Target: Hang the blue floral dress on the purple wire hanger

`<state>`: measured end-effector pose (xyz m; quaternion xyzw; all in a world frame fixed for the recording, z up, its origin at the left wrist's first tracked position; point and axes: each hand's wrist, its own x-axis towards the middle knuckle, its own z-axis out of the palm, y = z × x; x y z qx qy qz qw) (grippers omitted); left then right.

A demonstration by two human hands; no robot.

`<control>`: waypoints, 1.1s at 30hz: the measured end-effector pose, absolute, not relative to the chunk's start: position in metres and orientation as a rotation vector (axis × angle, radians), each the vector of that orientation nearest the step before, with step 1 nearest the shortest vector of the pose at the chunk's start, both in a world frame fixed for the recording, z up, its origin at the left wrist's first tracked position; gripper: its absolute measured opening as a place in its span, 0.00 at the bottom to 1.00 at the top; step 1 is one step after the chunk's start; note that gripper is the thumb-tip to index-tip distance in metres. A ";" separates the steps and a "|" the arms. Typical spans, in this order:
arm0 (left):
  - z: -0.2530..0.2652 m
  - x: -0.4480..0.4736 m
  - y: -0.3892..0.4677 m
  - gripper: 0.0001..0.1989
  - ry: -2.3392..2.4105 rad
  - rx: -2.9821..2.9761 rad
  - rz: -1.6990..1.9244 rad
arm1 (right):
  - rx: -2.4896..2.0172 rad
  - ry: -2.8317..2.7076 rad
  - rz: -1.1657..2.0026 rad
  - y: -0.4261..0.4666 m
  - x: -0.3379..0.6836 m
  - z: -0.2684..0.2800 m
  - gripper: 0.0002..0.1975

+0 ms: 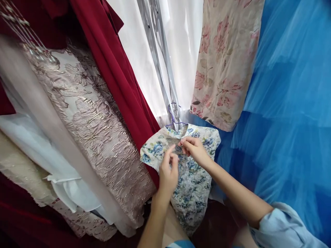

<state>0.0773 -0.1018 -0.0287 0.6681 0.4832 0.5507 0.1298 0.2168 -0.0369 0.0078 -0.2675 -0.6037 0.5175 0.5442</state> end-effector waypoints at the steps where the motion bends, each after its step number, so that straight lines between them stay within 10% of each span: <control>1: -0.010 0.074 -0.092 0.20 1.411 2.021 1.580 | -0.633 -1.458 1.203 -0.037 0.219 0.007 0.12; 17: 0.060 0.016 -0.033 0.07 1.603 1.857 2.209 | -0.764 -1.577 1.313 -0.012 0.235 -0.070 0.13; 23: 0.003 -0.056 -0.009 0.03 1.393 0.698 2.056 | -0.767 -1.617 1.466 -0.042 0.239 -0.098 0.10; 33: -0.096 0.049 -0.050 0.11 1.144 0.791 1.542 | -1.045 -2.061 1.076 -0.059 0.254 -0.121 0.11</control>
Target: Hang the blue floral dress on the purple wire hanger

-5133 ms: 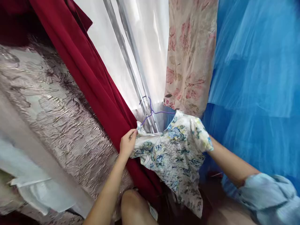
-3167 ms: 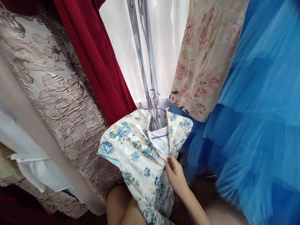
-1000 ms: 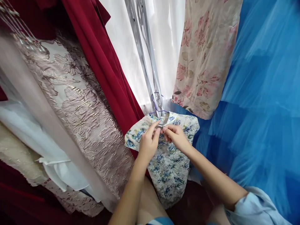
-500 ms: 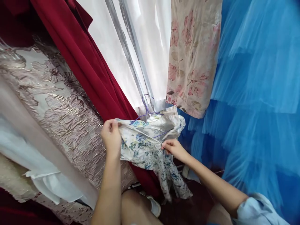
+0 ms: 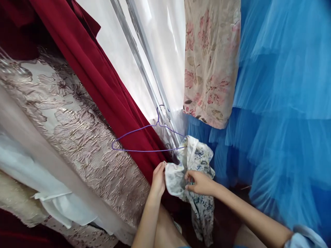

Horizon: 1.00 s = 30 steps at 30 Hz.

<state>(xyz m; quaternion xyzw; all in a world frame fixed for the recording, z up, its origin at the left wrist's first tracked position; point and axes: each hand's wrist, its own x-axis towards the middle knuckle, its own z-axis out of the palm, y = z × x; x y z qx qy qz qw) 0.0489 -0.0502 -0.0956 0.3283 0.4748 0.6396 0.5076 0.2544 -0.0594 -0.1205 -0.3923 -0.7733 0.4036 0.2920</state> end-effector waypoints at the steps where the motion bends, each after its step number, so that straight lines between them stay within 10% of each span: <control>1: -0.091 0.063 -0.056 0.12 1.100 0.918 1.515 | -0.944 -2.023 1.136 -0.060 0.257 -0.116 0.19; 12: -0.088 0.107 -0.091 0.21 0.811 1.418 0.965 | -0.634 -1.307 1.978 -0.074 0.292 -0.081 0.12; 19: -0.129 0.070 -0.116 0.19 1.001 1.444 0.768 | -0.854 -1.469 1.417 -0.001 0.342 -0.067 0.05; 30: -0.046 0.048 -0.125 0.06 1.538 2.167 0.847 | -1.001 -1.202 1.061 0.131 0.343 -0.011 0.09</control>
